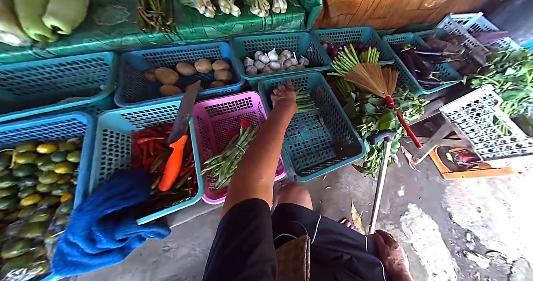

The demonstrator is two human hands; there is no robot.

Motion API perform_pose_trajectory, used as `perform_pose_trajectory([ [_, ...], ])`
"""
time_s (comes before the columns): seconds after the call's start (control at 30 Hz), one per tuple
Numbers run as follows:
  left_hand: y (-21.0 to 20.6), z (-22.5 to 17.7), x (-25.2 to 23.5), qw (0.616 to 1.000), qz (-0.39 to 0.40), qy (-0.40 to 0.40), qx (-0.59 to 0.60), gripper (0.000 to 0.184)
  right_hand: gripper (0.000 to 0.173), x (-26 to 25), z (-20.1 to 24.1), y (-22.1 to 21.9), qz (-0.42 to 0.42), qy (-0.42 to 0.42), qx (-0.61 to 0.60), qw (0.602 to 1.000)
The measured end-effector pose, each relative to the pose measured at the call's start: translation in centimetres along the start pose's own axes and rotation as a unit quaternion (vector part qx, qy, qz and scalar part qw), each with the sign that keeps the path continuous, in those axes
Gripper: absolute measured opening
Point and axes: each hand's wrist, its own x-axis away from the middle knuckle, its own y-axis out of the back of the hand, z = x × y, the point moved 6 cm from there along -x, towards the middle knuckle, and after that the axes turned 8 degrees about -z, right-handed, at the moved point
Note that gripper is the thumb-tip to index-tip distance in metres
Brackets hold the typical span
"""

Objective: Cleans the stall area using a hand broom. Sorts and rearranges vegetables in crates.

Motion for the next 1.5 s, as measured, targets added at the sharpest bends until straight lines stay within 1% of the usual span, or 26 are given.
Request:
perform_pose_trajectory([
  [0.03, 0.0, 0.1, -0.2, 1.0, 0.005, 0.014, -0.007, 0.099, 0.037, -0.2, 0.0, 0.0, -0.002, 0.003, -0.002, 1.0],
  [0.1, 0.2, -0.1, -0.4, 1.0, 0.021, 0.021, -0.009, 0.072, 0.038, -0.5, 0.1, 0.0, 0.01, 0.001, 0.0, 1.0],
  [0.13, 0.3, -0.5, -0.4, 1.0, 0.023, 0.005, -0.001, 0.067, 0.039, -0.7, 0.2, 0.0, 0.016, -0.001, 0.003, 1.0],
  [0.2, 0.1, -1.7, -0.1, 0.998, 0.017, -0.051, 0.028, 0.068, 0.038, -1.0, 0.5, 0.0, 0.029, -0.008, 0.005, 1.0],
  [0.3, -2.1, -3.4, 1.1, 0.99, 0.043, -0.134, -0.001, 0.069, 0.038, -1.3, 0.9, 0.1, 0.034, -0.007, 0.008, 0.999],
  [0.37, -3.8, -3.8, 1.4, 0.985, 0.059, -0.153, -0.055, 0.072, 0.039, -1.5, 1.1, 0.2, 0.033, 0.002, 0.009, 0.999],
  [0.43, -4.2, -4.0, 1.3, 0.98, 0.066, -0.158, -0.097, 0.078, 0.039, -1.6, 0.9, 0.0, 0.027, 0.006, 0.003, 1.0],
  [0.53, -3.9, -4.0, 1.6, 0.98, 0.067, -0.168, -0.089, 0.084, 0.04, -1.2, 0.6, 0.2, 0.029, -0.003, 0.005, 1.0],
  [0.57, -3.8, -3.9, 2.0, 0.977, 0.053, -0.19, -0.083, 0.084, 0.04, -1.0, 0.6, 0.3, 0.036, -0.012, 0.007, 0.999],
  [0.63, -4.4, -3.7, 2.8, 0.967, 0.017, -0.245, -0.068, 0.072, 0.041, -0.6, 0.7, 0.5, 0.048, -0.031, 0.004, 0.998],
  [0.67, -4.9, -3.3, 3.1, 0.965, 0.005, -0.256, -0.058, 0.067, 0.042, -0.5, 0.6, 0.4, 0.051, -0.037, -0.005, 0.998],
  [0.7, -5.1, -3.1, 3.2, 0.968, 0.033, -0.238, -0.071, 0.07, 0.042, -0.5, 0.6, 0.4, 0.052, -0.041, -0.01, 0.998],
  [0.77, -5.1, -2.9, 3.2, 0.973, 0.101, -0.184, -0.094, 0.083, 0.043, -0.5, 0.8, 0.5, 0.052, -0.046, -0.012, 0.997],
  [0.8, -4.9, -2.8, 3.4, 0.974, 0.125, -0.16, -0.097, 0.086, 0.044, -0.4, 0.9, 0.6, 0.054, -0.049, -0.013, 0.997],
  [0.87, -4.3, -3.0, 4.0, 0.973, 0.14, -0.14, -0.115, 0.087, 0.044, -0.3, 1.1, 0.5, 0.064, -0.05, -0.011, 0.997],
  [0.97, -1.7, -4.5, 5.1, 0.978, 0.107, -0.146, -0.102, 0.081, 0.043, -0.2, 0.8, 0.4, 0.059, -0.044, -0.015, 0.997],
  [1.07, 2.9, -4.8, 5.7, 0.988, 0.018, -0.147, -0.039, 0.079, 0.043, 0.0, 0.5, 0.5, 0.058, -0.049, -0.025, 0.997],
  [1.13, 6.1, -3.1, 6.3, 0.988, -0.047, -0.145, -0.016, 0.083, 0.043, 0.0, 0.3, 0.5, 0.062, -0.049, -0.026, 0.996],
  [1.23, 9.4, 1.9, 7.1, 0.991, -0.089, -0.1, -0.03, 0.091, 0.042, -0.2, 0.2, 0.3, 0.058, -0.044, -0.025, 0.997],
  [1.3, 10.3, 6.0, 7.7, 0.994, -0.084, -0.052, -0.055, 0.093, 0.042, -0.3, 0.2, 0.2, 0.055, -0.036, -0.029, 0.997],
  [1.37, 10.6, 9.3, 8.3, 0.995, -0.063, -0.011, -0.08, 0.093, 0.043, -0.4, 0.3, 0.1, 0.053, -0.029, -0.033, 0.998],
  [1.43, 10.6, 10.7, 8.6, 0.995, -0.03, 0.011, -0.1, 0.092, 0.042, -0.5, 0.3, -0.1, 0.053, -0.025, -0.029, 0.998],
  [1.5, 10.4, 10.4, 8.6, 0.995, -0.02, 0.007, -0.102, 0.082, 0.042, -0.7, 0.5, -0.2, 0.058, -0.023, -0.02, 0.998],
])
